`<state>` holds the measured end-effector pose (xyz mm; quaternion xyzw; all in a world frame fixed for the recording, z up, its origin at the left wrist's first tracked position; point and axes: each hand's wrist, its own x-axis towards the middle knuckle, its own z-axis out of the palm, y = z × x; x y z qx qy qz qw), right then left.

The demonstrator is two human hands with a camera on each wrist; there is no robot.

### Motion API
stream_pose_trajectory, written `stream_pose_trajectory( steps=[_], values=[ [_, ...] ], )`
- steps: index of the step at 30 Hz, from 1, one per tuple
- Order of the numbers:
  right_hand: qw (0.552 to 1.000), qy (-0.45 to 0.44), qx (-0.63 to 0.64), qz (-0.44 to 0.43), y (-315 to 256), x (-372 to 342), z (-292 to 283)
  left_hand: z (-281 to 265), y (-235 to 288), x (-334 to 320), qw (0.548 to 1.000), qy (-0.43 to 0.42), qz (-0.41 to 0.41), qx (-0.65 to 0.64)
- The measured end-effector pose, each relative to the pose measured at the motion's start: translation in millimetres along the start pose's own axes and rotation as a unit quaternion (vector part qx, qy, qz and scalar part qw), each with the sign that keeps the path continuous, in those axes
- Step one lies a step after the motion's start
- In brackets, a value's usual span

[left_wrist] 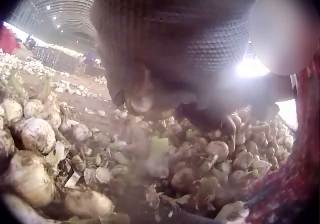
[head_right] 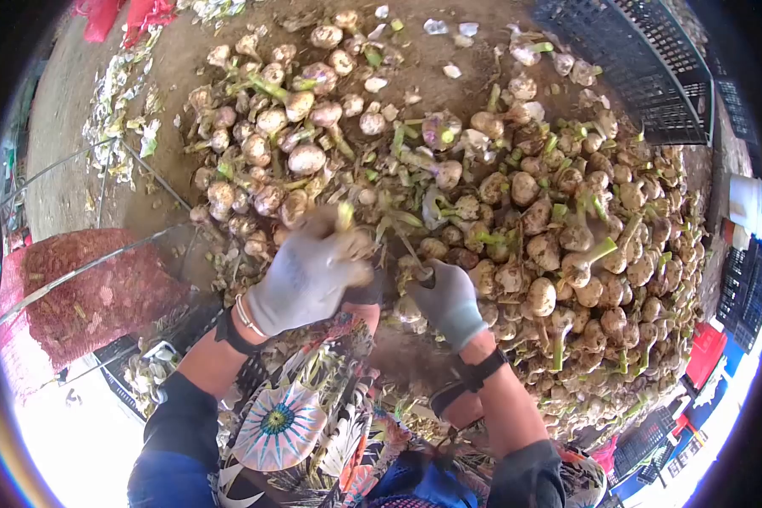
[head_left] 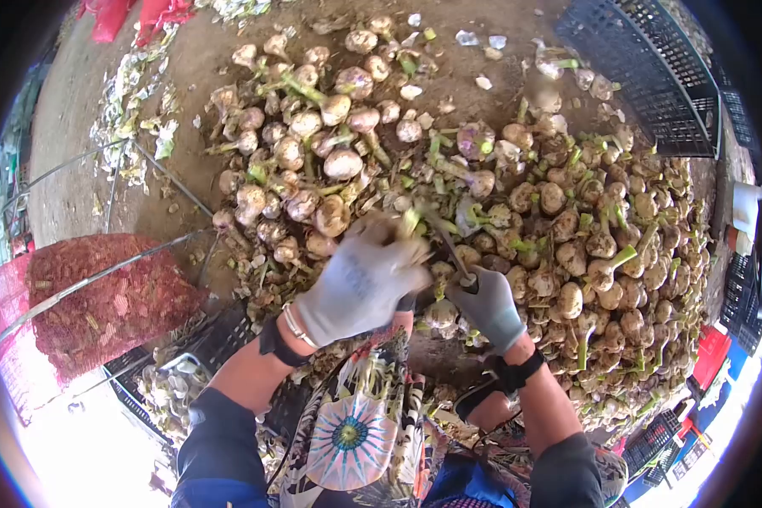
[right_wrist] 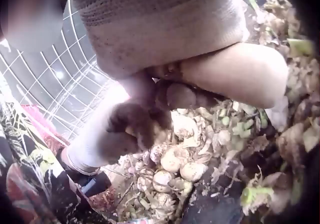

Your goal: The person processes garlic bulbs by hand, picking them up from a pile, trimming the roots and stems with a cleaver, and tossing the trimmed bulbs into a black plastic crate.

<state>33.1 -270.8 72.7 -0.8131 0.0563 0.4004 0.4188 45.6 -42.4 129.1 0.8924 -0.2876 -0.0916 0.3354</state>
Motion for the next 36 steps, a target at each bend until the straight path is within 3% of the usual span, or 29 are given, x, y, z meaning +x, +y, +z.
stream_pose_trajectory(
  steps=[1,3,4,5,6,7,8,9,11,12,14,15,18,19,22,24,25,27,29,31,32,33,34,35,36],
  values=[
    [0.987,-0.07,0.104,0.101,5.8,-10.0,5.4,3.2,8.9,10.4,0.995,0.039,-0.026,-0.086],
    [0.991,-0.067,0.116,0.025,24.8,-27.1,27.0,15.7,48.0,42.2,0.964,0.086,0.06,-0.246],
    [0.887,-0.012,0.459,0.057,24.0,-41.8,35.0,11.1,53.4,50.3,0.961,0.059,0.063,-0.264],
    [0.865,0.005,0.497,0.068,26.7,-37.6,33.7,7.2,56.8,55.5,0.955,0.03,0.065,-0.287],
    [0.842,0.022,0.534,0.077,29.4,-33.1,32.3,7.1,42.0,49.3,0.977,0.052,0.021,-0.205],
    [0.956,-0.004,0.287,0.057,32.4,-8.9,23.9,3.4,17.7,38.9,0.99,0.074,-0.02,-0.12],
    [0.945,0.05,0.315,0.071,7.3,-12.9,14.7,-6.6,-1.9,32.6,0.993,-0.009,-0.116,0.002],
    [0.939,0.077,0.326,0.083,5.7,-12.5,6.4,-15.0,-22.4,23.1,0.966,-0.095,-0.209,0.122],
    [0.932,0.108,0.339,0.074,4.0,-10.2,4.8,21.7,-87.5,-27.3,0.868,-0.199,-0.225,0.395],
    [0.931,0.105,0.34,0.077,2.0,-9.6,5.9,19.6,-93.2,-32.9,0.868,-0.203,-0.227,0.394],
    [0.917,0.03,0.385,0.097,-6.6,-7.7,11.7,14.5,-99.4,-37.6,0.928,-0.123,-0.207,0.284],
    [0.918,0.029,0.384,0.095,-9.3,-4.2,17.2,13.2,-98.9,-38.1,0.928,-0.121,-0.208,0.285],
    [0.89,0.066,0.448,0.044,-16.4,7.8,36.0,11.0,-81.8,-34.3,0.97,0.078,-0.192,0.13],
    [0.89,0.068,0.448,0.046,-26.3,10.7,36.5,16.3,-75.3,-31.3,0.974,0.117,-0.152,0.119],
    [0.854,-0.001,0.521,0.0,-46.2,18.8,31.9,14.0,-26.7,-16.0,0.982,0.117,-0.133,0.062],
    [0.853,0.002,0.522,-0.003,-46.9,21.4,28.7,21.0,-21.4,-14.7,0.977,0.126,-0.155,-0.075],
    [0.852,0.001,0.524,-0.007,-50.6,20.4,27.0,20.3,-22.1,-15.8,0.977,0.127,-0.155,-0.078],
    [0.848,0.001,0.53,-0.025,-51.9,18.5,25.1,16.4,-24.6,-18.4,0.889,0.084,-0.268,-0.362],
    [0.884,-0.026,0.465,-0.038,-57.7,20.0,20.8,17.9,-29.0,-21.2,0.874,0.062,-0.272,-0.397],
    [0.899,-0.014,0.435,-0.044,-65.4,11.1,12.7,17.9,-29.9,-24.1,0.826,0.074,-0.272,-0.488],
    [0.952,0.031,0.298,-0.063,-65.0,5.6,8.2,18.2,-29.4,-27.5,0.857,0.064,-0.274,-0.432],
    [0.982,0.074,0.152,-0.081,-63.2,0.2,6.8,19.2,-32.1,-30.2,0.856,0.064,-0.275,-0.434],
    [0.964,0.164,0.055,-0.2,-60.2,-2.7,14.9,22.0,-38.1,-31.5,0.922,0.078,-0.18,-0.334],
    [0.964,0.167,0.052,-0.199,-57.7,-8.7,13.4,29.1,-37.9,-35.0,0.963,0.052,-0.131,-0.231],
    [0.956,0.15,-0.086,-0.236,-57.3,-16.4,10.9,36.2,-37.8,-38.4,0.989,0.038,-0.078,-0.116]
  ],
)
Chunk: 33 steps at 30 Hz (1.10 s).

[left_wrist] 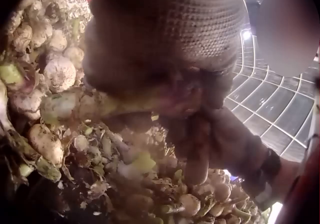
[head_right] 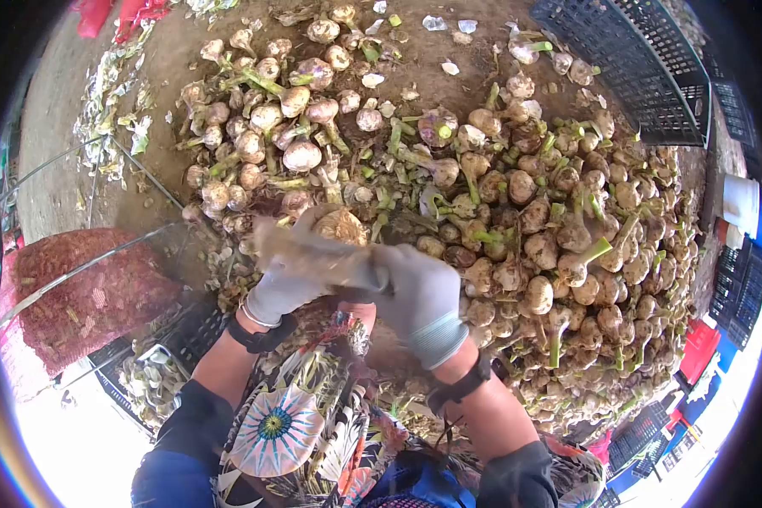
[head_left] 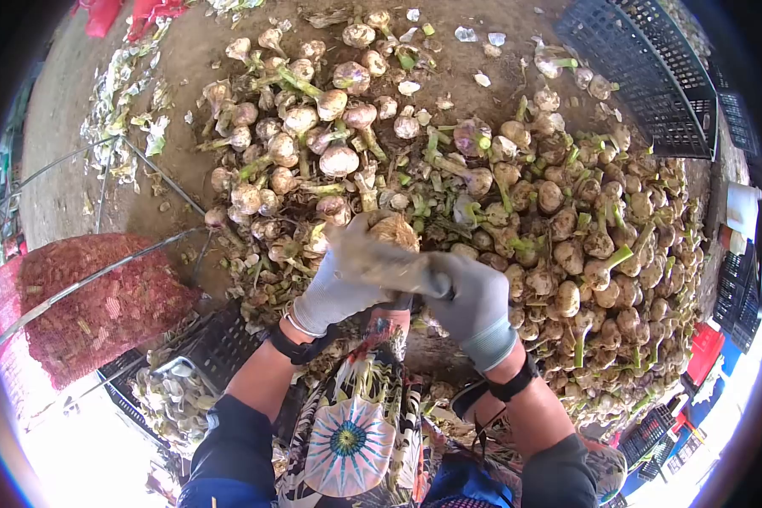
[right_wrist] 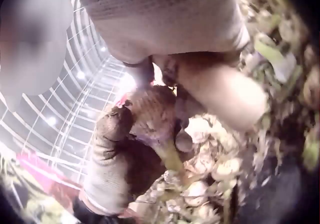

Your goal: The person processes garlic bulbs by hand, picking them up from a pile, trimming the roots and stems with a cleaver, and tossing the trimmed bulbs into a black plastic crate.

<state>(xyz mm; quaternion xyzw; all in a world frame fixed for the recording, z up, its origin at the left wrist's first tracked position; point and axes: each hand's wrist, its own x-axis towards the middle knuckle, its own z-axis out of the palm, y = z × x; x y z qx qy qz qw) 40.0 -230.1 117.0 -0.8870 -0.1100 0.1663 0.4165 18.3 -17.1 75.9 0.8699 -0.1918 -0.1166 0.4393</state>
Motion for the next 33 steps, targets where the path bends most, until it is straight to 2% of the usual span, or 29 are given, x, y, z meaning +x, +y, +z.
stream_pose_trajectory(
  steps=[1,2,3,4,7,11,14,17,19,20,21,23,26,29,33],
  values=[
    [0.99,-0.045,-0.122,-0.06,-5.8,-3.2,-2.7,1.1,4.5,1.9,0.993,0.0,0.058,0.106],
    [0.988,-0.037,-0.141,-0.055,-8.7,-6.9,2.6,2.4,12.3,3.3,0.988,0.055,-0.068,-0.13],
    [0.988,-0.037,-0.141,-0.055,-9.8,-6.7,3.3,-0.3,19.4,5.7,0.909,0.105,-0.19,-0.355],
    [0.985,-0.042,-0.157,-0.05,-10.7,-5.7,3.5,-4.2,21.2,6.5,0.931,0.091,-0.173,-0.31],
    [0.982,-0.035,-0.179,-0.038,-8.8,-5.2,3.5,-8.1,28.4,2.8,0.943,0.111,-0.136,-0.282],
    [0.988,0.001,-0.149,-0.045,-2.6,-4.7,6.0,-2.6,28.3,-1.7,0.911,0.119,-0.154,-0.365],
    [0.99,-0.017,-0.142,-0.009,5.4,-2.7,10.3,-2.3,23.4,-4.1,0.951,0.12,-0.138,-0.248],
    [0.994,-0.011,-0.103,-0.031,8.7,-2.9,15.5,-6.0,26.4,-1.9,0.939,0.123,-0.148,-0.284],
    [0.995,0.001,-0.097,-0.027,13.2,-3.7,20.5,-9.6,28.4,-2.6,0.954,0.1,-0.175,-0.221],
    [0.996,-0.002,-0.081,-0.021,13.7,-4.2,20.7,-7.5,35.2,0.3,0.893,0.131,-0.215,-0.373],
    [0.998,-0.004,-0.065,-0.015,13.9,-5.2,21.8,-8.0,35.7,-0.2,0.893,0.127,-0.215,-0.374],
    [0.998,-0.004,-0.054,-0.014,18.1,-6.1,27.0,-11.2,35.3,-2.0,0.928,0.118,-0.205,-0.289],
    [0.999,-0.007,-0.041,-0.011,21.3,-6.8,31.9,-8.7,31.4,-4.2,0.949,0.116,-0.196,-0.217],
    [0.999,-0.027,-0.037,0.009,17.9,-8.1,33.1,-5.3,28.7,-7.5,0.929,0.14,-0.196,-0.281],
    [0.999,-0.016,-0.018,0.028,20.2,-12.0,42.7,-7.9,33.2,-7.9,0.94,0.145,-0.201,-0.235]
  ],
)
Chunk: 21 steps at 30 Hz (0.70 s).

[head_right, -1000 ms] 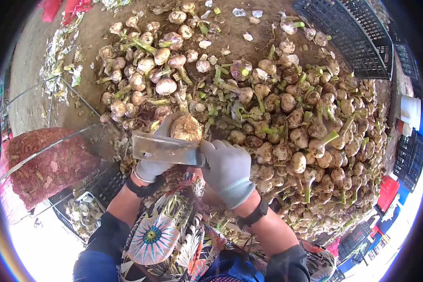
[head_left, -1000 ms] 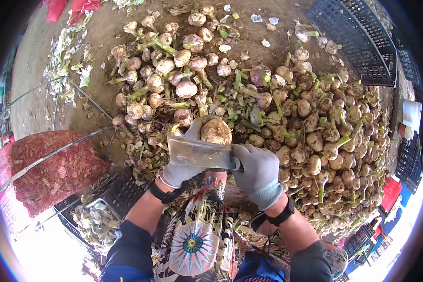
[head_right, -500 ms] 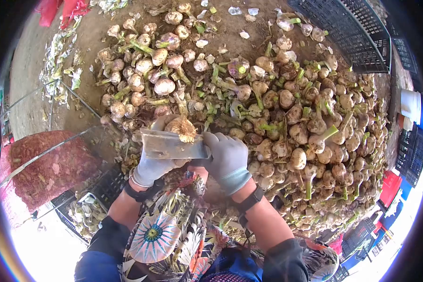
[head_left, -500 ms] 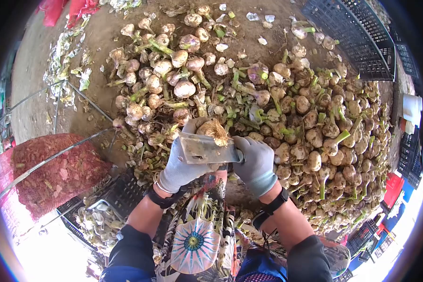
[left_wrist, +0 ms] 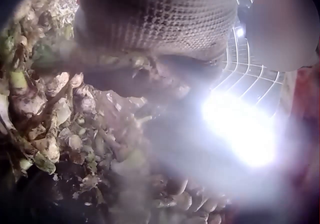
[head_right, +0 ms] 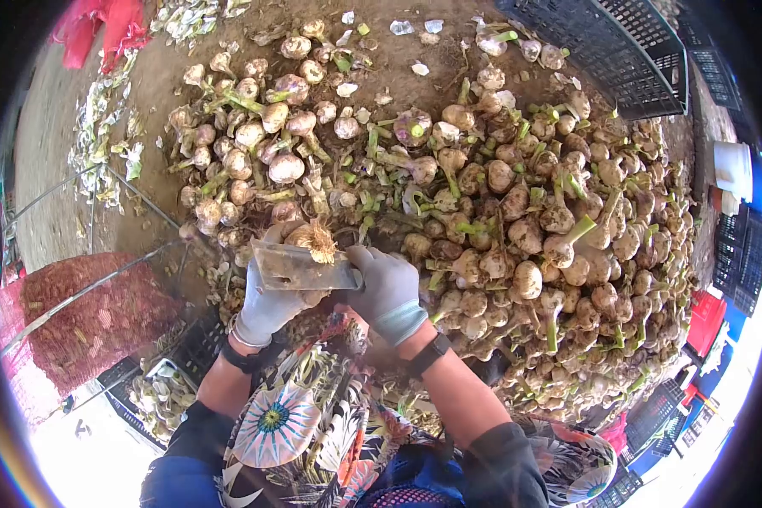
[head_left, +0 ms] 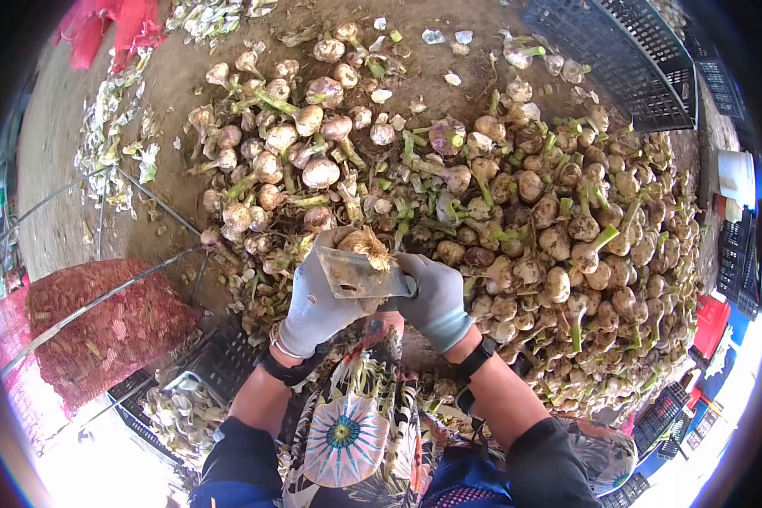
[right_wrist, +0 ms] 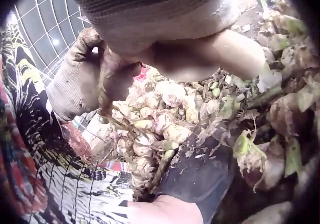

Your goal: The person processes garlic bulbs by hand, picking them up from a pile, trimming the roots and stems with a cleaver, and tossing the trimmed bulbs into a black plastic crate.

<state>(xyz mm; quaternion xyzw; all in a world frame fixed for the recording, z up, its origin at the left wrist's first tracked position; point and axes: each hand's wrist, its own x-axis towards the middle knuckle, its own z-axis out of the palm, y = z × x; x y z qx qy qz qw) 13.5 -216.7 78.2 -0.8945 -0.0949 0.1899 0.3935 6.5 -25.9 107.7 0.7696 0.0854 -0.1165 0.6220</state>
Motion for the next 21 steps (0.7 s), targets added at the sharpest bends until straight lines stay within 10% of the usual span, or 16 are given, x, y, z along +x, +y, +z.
stream_pose_trajectory(
  steps=[3,5,6,8,10,11,14,16,18,21],
  values=[
    [1.0,-0.003,0.008,0.0,0.7,4.0,-0.1,-3.1,5.4,-5.3,0.997,-0.016,-0.072,0.031],
    [0.988,-0.047,-0.042,0.144,15.7,15.2,-2.2,-6.7,4.9,-12.6,0.975,-0.087,-0.062,-0.196],
    [0.985,-0.019,-0.091,0.149,47.4,16.2,0.9,-18.6,41.8,-3.0,0.966,-0.215,0.142,-0.007],
    [0.977,-0.022,0.034,0.207,54.1,9.1,-7.3,-8.2,41.9,-1.8,0.985,-0.151,0.032,-0.083],
    [0.899,-0.019,0.366,0.241,36.6,3.1,-17.3,0.5,38.1,13.0,0.959,-0.133,-0.12,-0.218],
    [0.782,0.002,0.565,0.265,15.6,3.8,-27.2,0.4,14.7,24.3,0.979,-0.16,-0.027,-0.127],
    [0.713,-0.026,0.66,0.235,7.0,12.4,-33.7,7.2,5.1,31.2,0.971,-0.171,0.12,0.116],
    [0.733,-0.016,0.641,0.226,5.1,16.5,-32.9,10.3,6.9,25.4,0.954,-0.017,0.217,0.207],
    [0.808,-0.027,0.557,0.19,-15.4,21.8,-42.8,12.4,14.2,12.2,0.997,-0.026,0.065,0.015],
    [0.883,-0.01,0.468,0.038,-9.3,25.3,-16.3,14.7,5.4,11.0,0.929,0.063,-0.143,-0.335]
  ],
)
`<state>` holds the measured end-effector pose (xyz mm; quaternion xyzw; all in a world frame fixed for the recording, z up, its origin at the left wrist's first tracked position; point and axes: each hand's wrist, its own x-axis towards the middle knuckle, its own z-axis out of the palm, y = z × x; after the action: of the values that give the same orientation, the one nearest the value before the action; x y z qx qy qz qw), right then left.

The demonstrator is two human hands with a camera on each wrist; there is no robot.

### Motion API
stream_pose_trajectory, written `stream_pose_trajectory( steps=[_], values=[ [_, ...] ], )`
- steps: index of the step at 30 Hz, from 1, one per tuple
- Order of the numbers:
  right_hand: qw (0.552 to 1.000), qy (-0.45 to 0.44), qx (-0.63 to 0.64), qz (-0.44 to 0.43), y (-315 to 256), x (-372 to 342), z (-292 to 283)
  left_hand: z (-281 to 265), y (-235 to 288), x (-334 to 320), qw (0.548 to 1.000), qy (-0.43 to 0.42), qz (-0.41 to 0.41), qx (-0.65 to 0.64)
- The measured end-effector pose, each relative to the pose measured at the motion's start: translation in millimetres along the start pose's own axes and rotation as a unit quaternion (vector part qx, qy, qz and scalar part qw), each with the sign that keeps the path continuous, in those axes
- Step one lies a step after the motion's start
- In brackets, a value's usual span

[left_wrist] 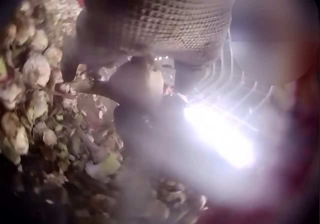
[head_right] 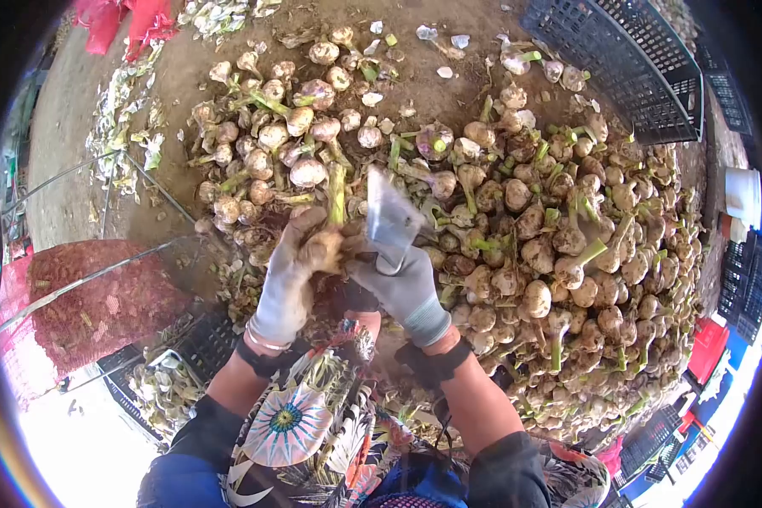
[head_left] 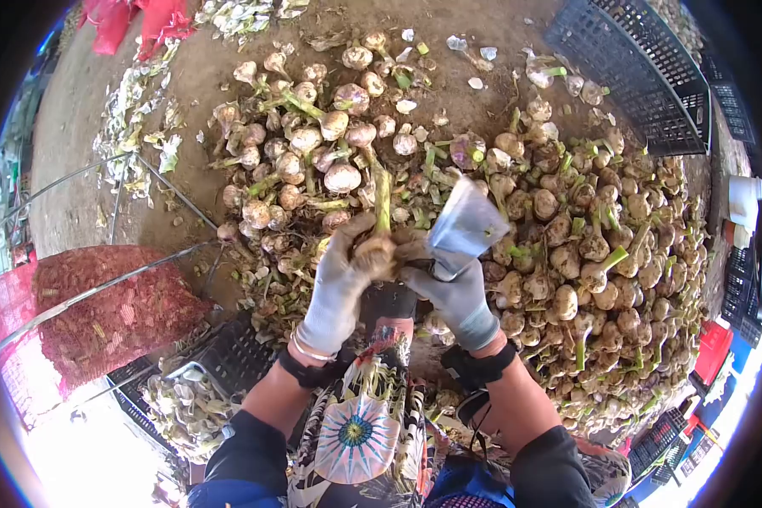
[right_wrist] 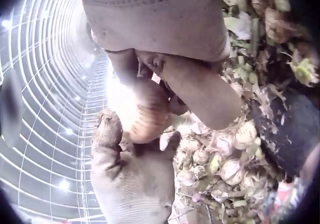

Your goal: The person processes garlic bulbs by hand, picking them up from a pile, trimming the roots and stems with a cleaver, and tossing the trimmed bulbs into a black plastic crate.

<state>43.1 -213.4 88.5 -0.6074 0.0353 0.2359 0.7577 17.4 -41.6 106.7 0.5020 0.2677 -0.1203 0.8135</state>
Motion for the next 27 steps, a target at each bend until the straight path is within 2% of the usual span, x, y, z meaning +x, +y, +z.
stream_pose_trajectory(
  steps=[1,2,3,4,5,6,7,8,9,10,11,12,13,14,15,16,17,18,19,20,21,22,23,25,27],
  values=[
    [0.999,0.0,-0.029,0.014,-0.4,-0.8,1.3,-9.5,-1.6,5.6,0.999,0.008,-0.033,-0.034],
    [0.999,-0.002,-0.029,0.015,-1.8,0.9,-0.7,-14.4,-6.4,7.4,0.995,0.025,-0.03,-0.088],
    [0.989,0.01,-0.141,0.04,-4.7,4.7,-5.1,-18.1,-11.4,9.0,0.989,0.041,-0.028,-0.142],
    [0.965,0.021,-0.252,0.065,-6.4,7.0,-8.4,-24.7,-15.1,10.9,0.988,0.041,-0.031,-0.142],
    [0.965,0.023,-0.251,0.067,-5.0,7.9,-10.6,-33.7,-16.5,13.6,0.998,-0.005,-0.012,-0.057],
    [0.962,0.024,-0.272,0.031,-2.3,8.5,-12.6,-40.7,-16.2,15.2,0.998,-0.05,0.008,0.029],
    [0.956,0.024,-0.291,-0.007,0.8,9.6,-14.2,-44.9,-12.5,15.5,0.998,-0.05,0.006,0.03],
    [0.938,-0.001,-0.345,0.039,5.0,10.0,-22.2,-48.0,-5.9,14.7,0.989,-0.146,-0.032,-0.014],
    [0.938,0.0,-0.344,0.037,24.1,0.9,-36.1,-46.8,2.1,14.9,0.967,-0.241,-0.067,-0.059],
    [0.919,0.004,-0.386,0.078,53.5,-10.5,-51.0,-12.9,12.2,14.6,0.977,-0.209,0.046,-0.022],
    [0.896,0.006,-0.427,0.12,71.0,-14.7,-56.4,13.7,16.2,17.3,0.962,-0.251,0.061,0.087],
    [0.897,-0.006,-0.424,0.124,76.3,-19.6,-52.0,40.5,20.1,19.5,0.933,-0.291,0.086,0.192],
    [0.926,-0.001,-0.355,0.129,78.6,-26.8,-47.9,80.9,36.3,26.3,0.811,-0.387,0.296,0.323],
    [0.949,0.012,-0.288,0.125,76.4,-24.7,-49.3,104.8,23.8,23.3,0.832,-0.422,0.309,0.185],
    [0.967,0.026,-0.221,0.124,70.9,-27.1,-51.6,103.3,30.4,25.8,0.833,-0.42,0.31,0.182],
    [0.98,0.042,-0.152,0.12,62.3,-28.3,-54.4,96.9,43.6,33.6,0.854,-0.38,0.275,0.226],
    [0.975,0.084,-0.126,0.165,38.8,-21.6,-52.9,88.3,59.2,44.1,0.867,-0.341,0.241,0.271],
    [0.965,0.128,-0.096,0.206,15.3,-14.7,-51.3,66.7,67.3,57.2,0.85,-0.245,0.229,0.406],
    [0.956,0.161,-0.047,0.242,5.9,-10.6,-60.6,35.1,66.9,75.3,0.809,-0.143,0.209,0.53],
    [0.959,0.183,-0.032,0.216,13.5,-9.1,-68.9,1.8,57.2,96.5,0.674,-0.088,0.257,0.687],
    [0.96,0.201,-0.019,0.194,24.7,-7.6,-73.5,-23.2,49.3,111.0,0.565,-0.055,0.134,0.812],
    [0.963,0.203,-0.009,0.178,31.3,-4.2,-70.0,-47.7,34.5,127.7,0.516,-0.036,0.11,0.849],
    [0.963,0.2,-0.009,0.181,30.1,0.3,-63.0,-51.6,36.2,130.4,0.52,-0.058,0.115,0.844],
    [0.961,0.143,0.055,0.228,19.0,4.3,-47.0,-41.7,31.3,118.4,0.651,-0.02,0.155,0.743],
    [0.962,0.153,0.041,0.223,9.1,10.6,-32.8,-22.8,32.8,94.4,0.77,-0.041,0.204,0.603]
  ],
)
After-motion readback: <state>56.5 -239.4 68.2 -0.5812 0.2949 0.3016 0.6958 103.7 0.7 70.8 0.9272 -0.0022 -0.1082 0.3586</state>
